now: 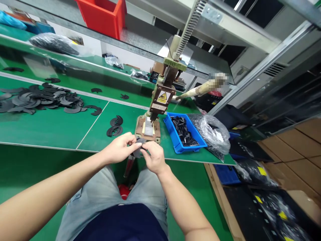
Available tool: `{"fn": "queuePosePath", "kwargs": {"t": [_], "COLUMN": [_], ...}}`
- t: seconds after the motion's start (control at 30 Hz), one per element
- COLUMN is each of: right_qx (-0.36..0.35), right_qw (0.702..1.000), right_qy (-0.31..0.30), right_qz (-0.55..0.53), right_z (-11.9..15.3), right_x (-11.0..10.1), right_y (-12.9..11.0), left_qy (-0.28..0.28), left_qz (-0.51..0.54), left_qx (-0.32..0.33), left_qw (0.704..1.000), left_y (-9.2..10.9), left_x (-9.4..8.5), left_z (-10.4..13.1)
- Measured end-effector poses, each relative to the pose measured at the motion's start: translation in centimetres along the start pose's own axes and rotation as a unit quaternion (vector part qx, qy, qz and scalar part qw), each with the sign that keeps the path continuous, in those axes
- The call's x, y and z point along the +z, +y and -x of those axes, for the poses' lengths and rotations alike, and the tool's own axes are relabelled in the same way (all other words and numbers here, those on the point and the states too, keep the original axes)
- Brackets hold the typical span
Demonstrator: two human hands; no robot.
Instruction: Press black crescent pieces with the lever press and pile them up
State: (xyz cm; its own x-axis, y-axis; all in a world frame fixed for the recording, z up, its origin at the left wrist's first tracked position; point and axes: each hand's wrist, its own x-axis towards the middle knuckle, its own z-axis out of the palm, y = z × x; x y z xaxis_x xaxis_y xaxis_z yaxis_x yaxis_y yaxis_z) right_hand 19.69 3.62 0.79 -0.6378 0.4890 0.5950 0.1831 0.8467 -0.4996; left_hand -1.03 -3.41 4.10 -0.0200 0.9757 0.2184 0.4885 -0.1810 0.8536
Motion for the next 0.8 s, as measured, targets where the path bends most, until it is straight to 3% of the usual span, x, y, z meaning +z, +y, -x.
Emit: {"fn": "queuePosePath", "kwargs": {"t": [0.1, 0.2, 0.27, 0.33, 0.4, 0.53, 0.6, 0.73, 0.8], "right_qx": [-0.031, -0.027, -0.015, 0.027, 0.112, 0.273, 0.289, 0.289, 0.299], "right_qw": [0.999, 0.999, 0.999, 0.997, 0.986, 0.940, 0.939, 0.949, 0.947], "right_qy": [0.016, 0.031, 0.027, 0.010, -0.015, -0.057, -0.087, -0.124, -0.117], "right_qz": [0.001, -0.023, -0.044, -0.075, -0.121, -0.199, -0.164, -0.032, 0.017], "right_z": [0.2, 0.4, 0.4, 0.4, 0.3, 0.0, -0.4, -2.0, -3.6], "right_x": [-0.6, -1.8, -2.8, -3.6, -4.4, -5.4, -6.1, -8.5, -10.3], "right_y": [0.0, -0.2, -0.3, -0.4, -0.4, 0.0, 0.5, 2.9, 4.9], "left_qy": [-0.032, -0.028, -0.061, -0.109, -0.114, -0.098, -0.084, 0.005, -0.002], "left_qz": [0.112, 0.211, 0.273, 0.311, 0.320, 0.275, 0.210, 0.015, -0.022], "left_qx": [-0.069, -0.092, -0.107, -0.114, -0.097, -0.066, -0.074, -0.082, -0.071], "left_qw": [0.991, 0.973, 0.954, 0.937, 0.936, 0.954, 0.971, 0.997, 0.997], "left_y": [-0.9, -0.9, -0.3, 0.3, 0.5, -1.6, -4.0, -8.8, -10.2], "left_x": [0.6, 1.0, 1.4, 1.9, 2.3, 2.5, 2.2, 1.5, 1.5], "left_z": [-0.5, -0.5, -0.3, -0.2, -0.3, -0.7, -0.9, -1.5, -1.6]}}
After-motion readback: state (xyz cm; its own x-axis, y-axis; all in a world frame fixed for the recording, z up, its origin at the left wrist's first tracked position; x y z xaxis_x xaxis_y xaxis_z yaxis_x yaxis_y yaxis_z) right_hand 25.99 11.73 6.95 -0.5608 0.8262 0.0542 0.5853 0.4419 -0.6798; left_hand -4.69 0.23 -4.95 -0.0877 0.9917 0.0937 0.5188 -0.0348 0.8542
